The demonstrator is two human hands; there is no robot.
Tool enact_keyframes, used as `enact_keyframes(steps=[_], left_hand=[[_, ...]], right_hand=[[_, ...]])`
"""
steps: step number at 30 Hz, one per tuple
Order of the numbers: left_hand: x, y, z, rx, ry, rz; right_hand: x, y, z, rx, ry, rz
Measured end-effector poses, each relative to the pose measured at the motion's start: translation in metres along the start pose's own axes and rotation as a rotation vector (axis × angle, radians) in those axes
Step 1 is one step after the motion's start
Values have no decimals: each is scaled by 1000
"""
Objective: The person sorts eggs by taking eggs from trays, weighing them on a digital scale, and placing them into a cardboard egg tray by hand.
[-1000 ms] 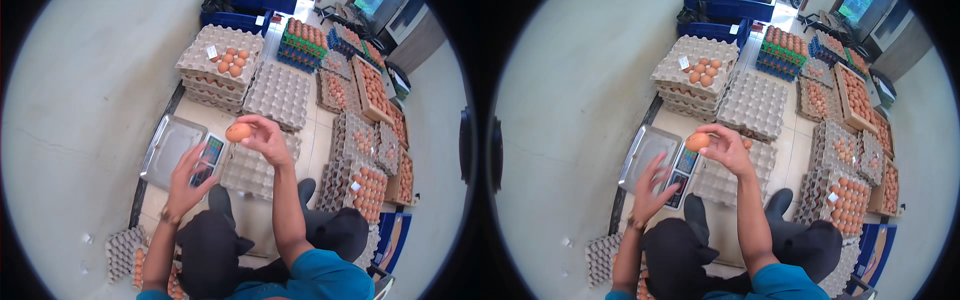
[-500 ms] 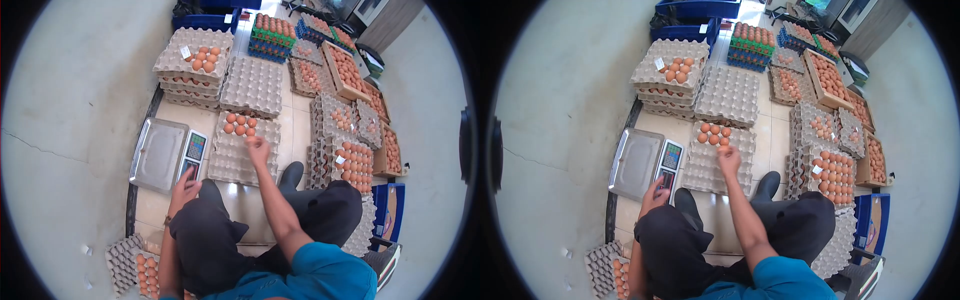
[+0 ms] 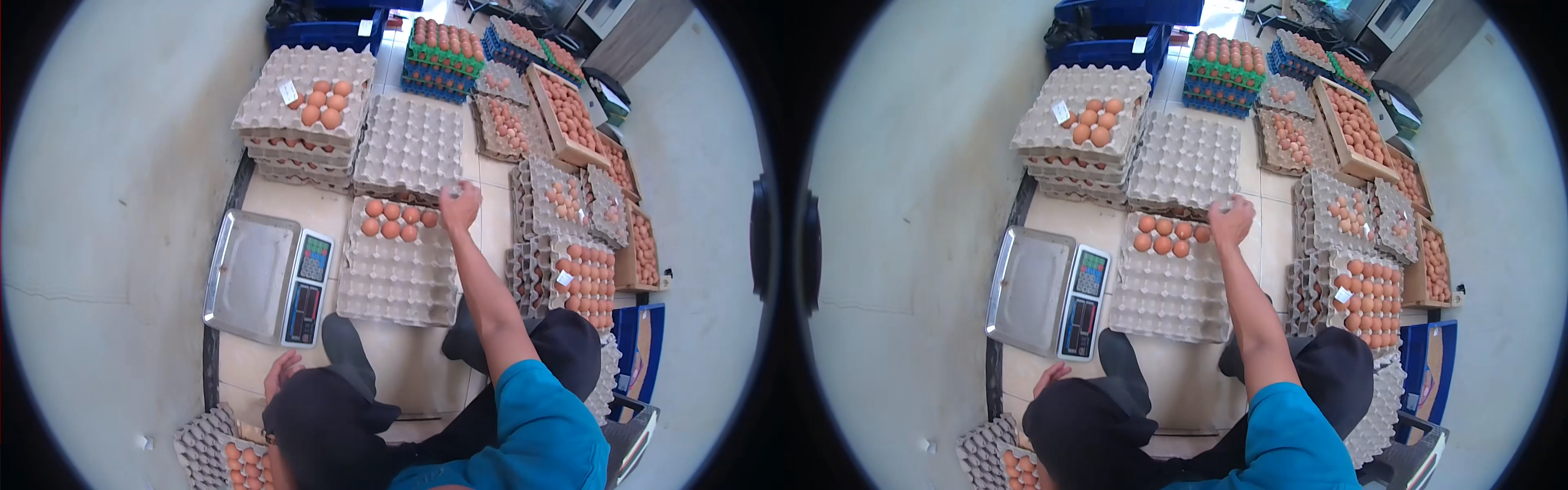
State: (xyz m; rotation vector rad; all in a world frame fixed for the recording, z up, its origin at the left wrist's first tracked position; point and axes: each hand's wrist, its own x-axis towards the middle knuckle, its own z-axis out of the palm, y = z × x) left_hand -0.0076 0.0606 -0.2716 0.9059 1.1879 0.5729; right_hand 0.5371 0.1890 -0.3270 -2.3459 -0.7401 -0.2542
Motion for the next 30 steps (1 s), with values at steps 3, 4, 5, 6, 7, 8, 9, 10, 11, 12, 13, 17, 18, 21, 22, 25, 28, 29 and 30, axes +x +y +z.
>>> enact_keyframes(steps=[3,4,5,6,7,8,9,10,11,12,13,17,18,21,22,25,28,29,30], left_hand=[[4,0,7,54,-4,-1],[6,0,7,25,-16,-19],[10,0,6,43,-10,-10],[13,-3,5,58,-4,-9],[11,-8,4,73,3,-18],[6,-7,6,71,11,-29],[3,-1,8,69,17,-40],[2,1,10,68,23,-44],[3,-3,8,63,12,-70],[4,-7,4,59,0,-92],[5,-10,0,54,-12,-113],[3,-6,-2,69,-32,-78],[-1,-4,-2,76,-29,-66],[-10,-2,2,98,-34,-32],[-12,-1,4,102,-38,-18],[-16,-1,5,121,-53,27],[-13,3,2,143,-57,78],[-11,5,0,155,-59,90],[-7,8,1,168,-63,98]], right_hand=[[46,1,9,-4,-198,407],[58,1,12,7,-342,531],[67,-4,11,-5,-353,496],[72,-6,9,-24,-368,462],[74,-5,9,-50,-390,431],[78,0,19,-75,-319,426],[86,5,24,19,-414,462],[99,6,25,120,-501,495],[105,8,25,228,-584,527],[104,8,23,267,-548,527],[105,6,19,310,-508,523],[122,-6,18,757,-295,401],[126,-14,8,843,-312,354],[148,-26,-34,826,-294,286],[148,-38,-69,806,-250,282],[184,-8,-135,781,-274,148],[211,33,-246,704,-280,41],[198,40,-297,765,-271,53],[179,44,-353,820,-250,75]])
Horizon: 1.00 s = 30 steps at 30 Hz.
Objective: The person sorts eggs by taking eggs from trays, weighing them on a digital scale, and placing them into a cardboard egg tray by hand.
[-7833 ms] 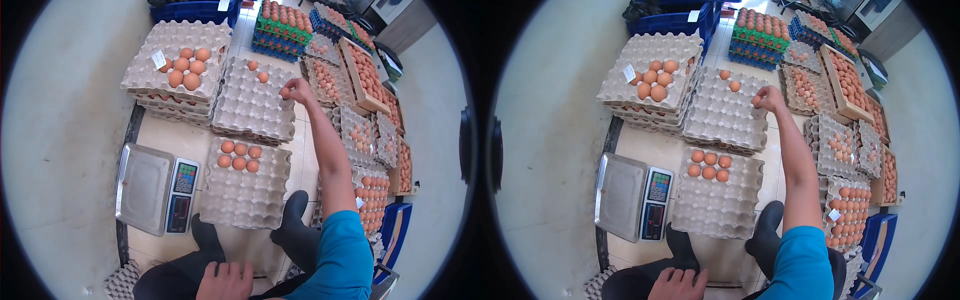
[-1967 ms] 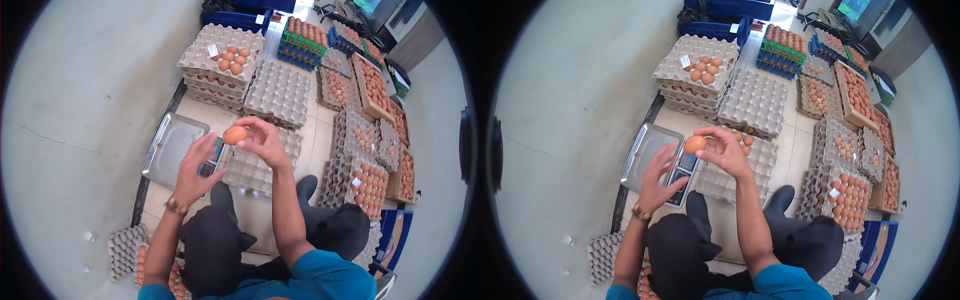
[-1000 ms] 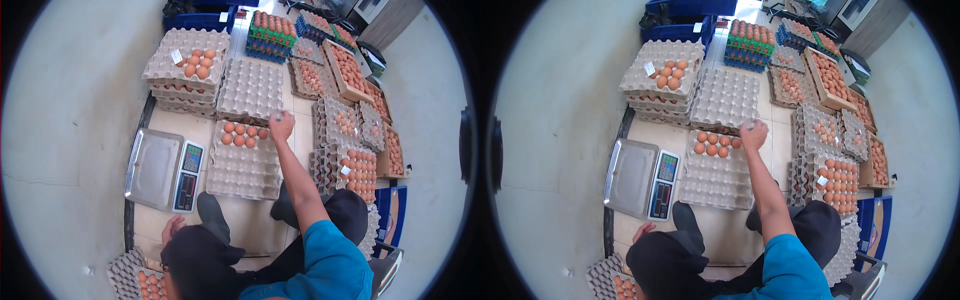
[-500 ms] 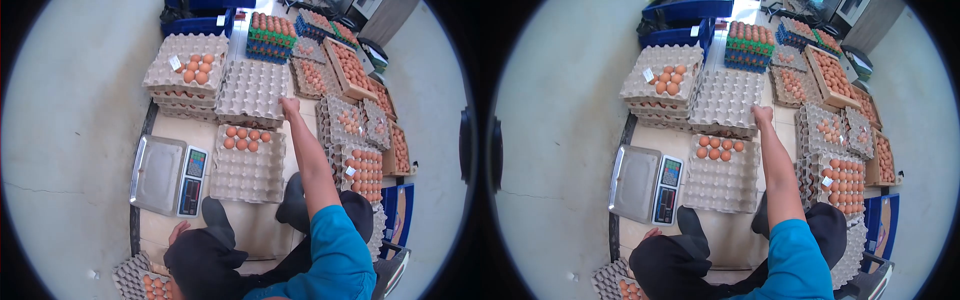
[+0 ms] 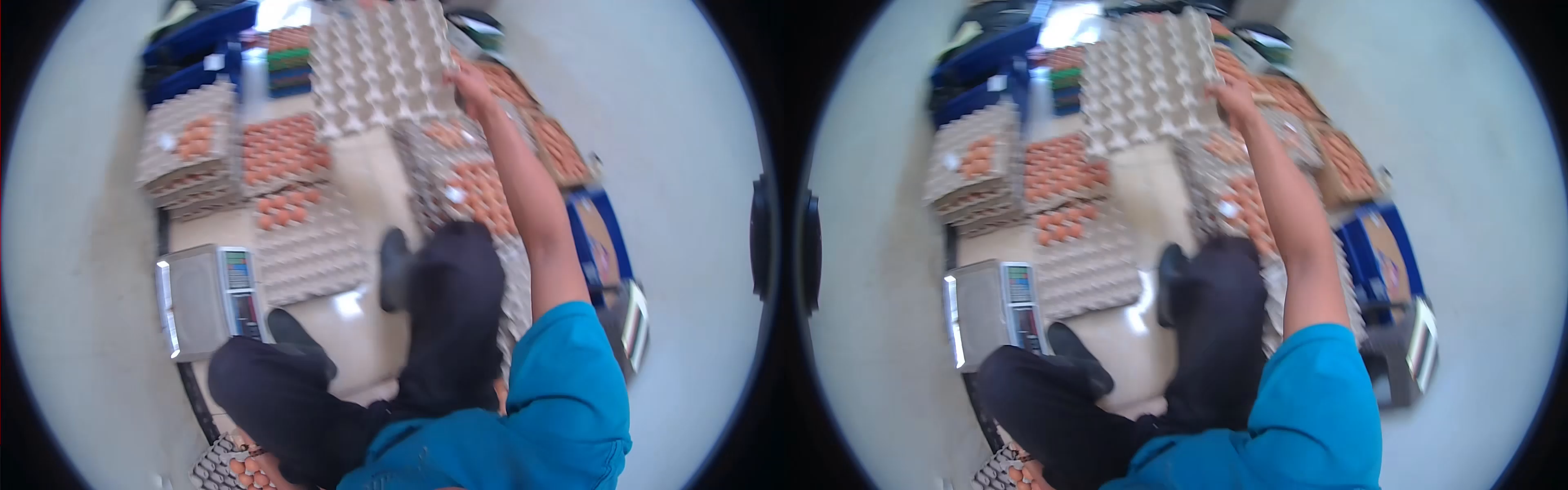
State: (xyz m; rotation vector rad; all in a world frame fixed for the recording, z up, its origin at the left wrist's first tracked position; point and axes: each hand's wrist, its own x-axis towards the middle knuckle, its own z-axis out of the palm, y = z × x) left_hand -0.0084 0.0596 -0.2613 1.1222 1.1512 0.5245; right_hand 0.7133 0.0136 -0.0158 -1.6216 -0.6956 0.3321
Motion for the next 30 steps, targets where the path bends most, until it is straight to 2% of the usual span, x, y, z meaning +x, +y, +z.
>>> enact_keyframes(steps=[1,2,3,6,7,10,12,13,16,19,22,23,25,26,27,29,30], left_hand=[[4,3,-1,15,-6,8],[6,6,-1,29,-15,12],[9,9,-2,42,-19,15],[12,20,-6,72,-22,47],[13,24,-7,84,-23,56],[13,36,-10,118,-18,86],[12,46,-13,147,-12,113],[11,51,-13,159,-8,131],[10,76,-19,222,7,239],[1,116,-16,265,24,404],[-11,181,15,6,79,317],[-16,202,22,0,48,375],[-25,243,40,70,40,508],[-31,262,54,148,51,572],[-36,278,68,216,39,615],[-42,303,102,343,-32,674],[-40,311,121,396,-96,696]], right_hand=[[-34,-29,-40,-73,31,27],[-41,-22,-97,-15,3,29],[-91,-50,-131,-135,93,38],[-200,-76,-240,-251,299,101],[-239,-81,-266,-207,312,145],[-352,-83,-327,-143,292,257],[-416,-79,-335,-87,312,366],[-446,-52,-365,-95,264,414],[-509,0,-379,-7,354,538],[-522,45,-388,50,315,585],[-510,71,-400,-434,199,679],[-501,68,-398,-633,224,611],[-474,69,-403,-806,376,470],[-455,50,-382,-1061,492,328],[-432,59,-390,-992,467,120],[-369,2,-310,-735,444,105],[-342,-24,-260,-694,377,-7]])
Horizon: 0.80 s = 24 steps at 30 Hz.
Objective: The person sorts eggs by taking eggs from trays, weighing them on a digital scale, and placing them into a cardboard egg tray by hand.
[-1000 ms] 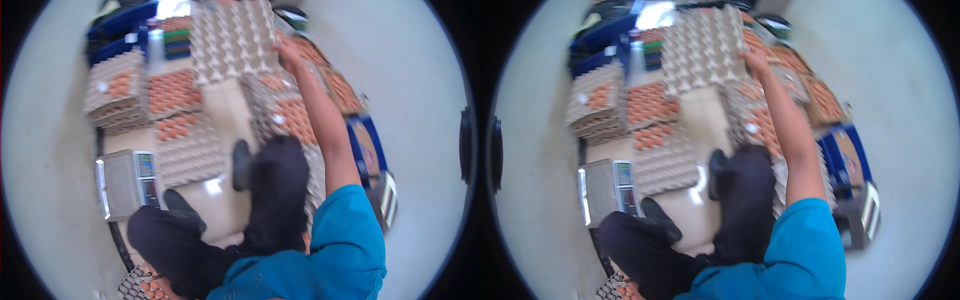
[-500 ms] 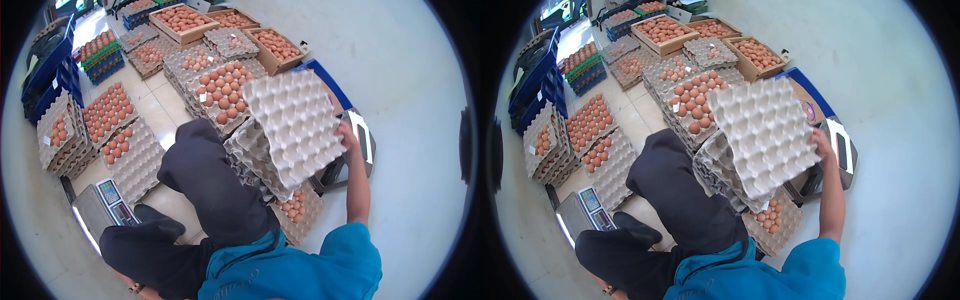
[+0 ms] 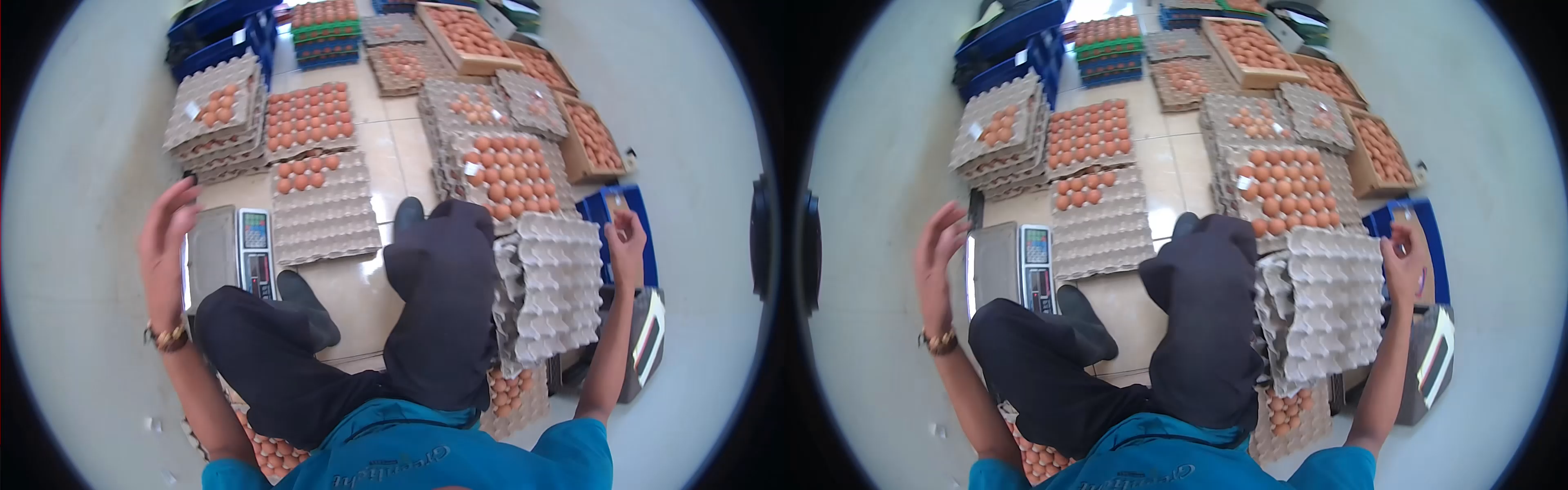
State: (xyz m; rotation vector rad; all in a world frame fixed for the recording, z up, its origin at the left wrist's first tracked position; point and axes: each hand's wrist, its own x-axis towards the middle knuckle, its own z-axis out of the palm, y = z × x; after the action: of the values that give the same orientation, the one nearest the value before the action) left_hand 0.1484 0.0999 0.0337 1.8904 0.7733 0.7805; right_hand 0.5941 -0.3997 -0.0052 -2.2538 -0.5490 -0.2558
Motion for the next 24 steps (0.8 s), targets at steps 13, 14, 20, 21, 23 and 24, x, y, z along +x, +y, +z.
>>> enact_keyframes(steps=[13,14,20,21,23,24], left_hand=[[56,-67,131,765,-896,112],[49,-63,130,854,-907,100],[46,-71,118,1010,-907,-59],[49,-72,115,1005,-847,-2],[52,-72,110,999,-729,121],[54,-68,109,999,-792,60]], right_hand=[[117,-184,502,-249,-1020,-669],[111,-165,548,-283,-1006,-674],[86,-170,662,-310,-756,-506],[83,-168,672,-275,-693,-574],[80,-168,688,-270,-641,-653],[83,-169,695,-303,-654,-671]])
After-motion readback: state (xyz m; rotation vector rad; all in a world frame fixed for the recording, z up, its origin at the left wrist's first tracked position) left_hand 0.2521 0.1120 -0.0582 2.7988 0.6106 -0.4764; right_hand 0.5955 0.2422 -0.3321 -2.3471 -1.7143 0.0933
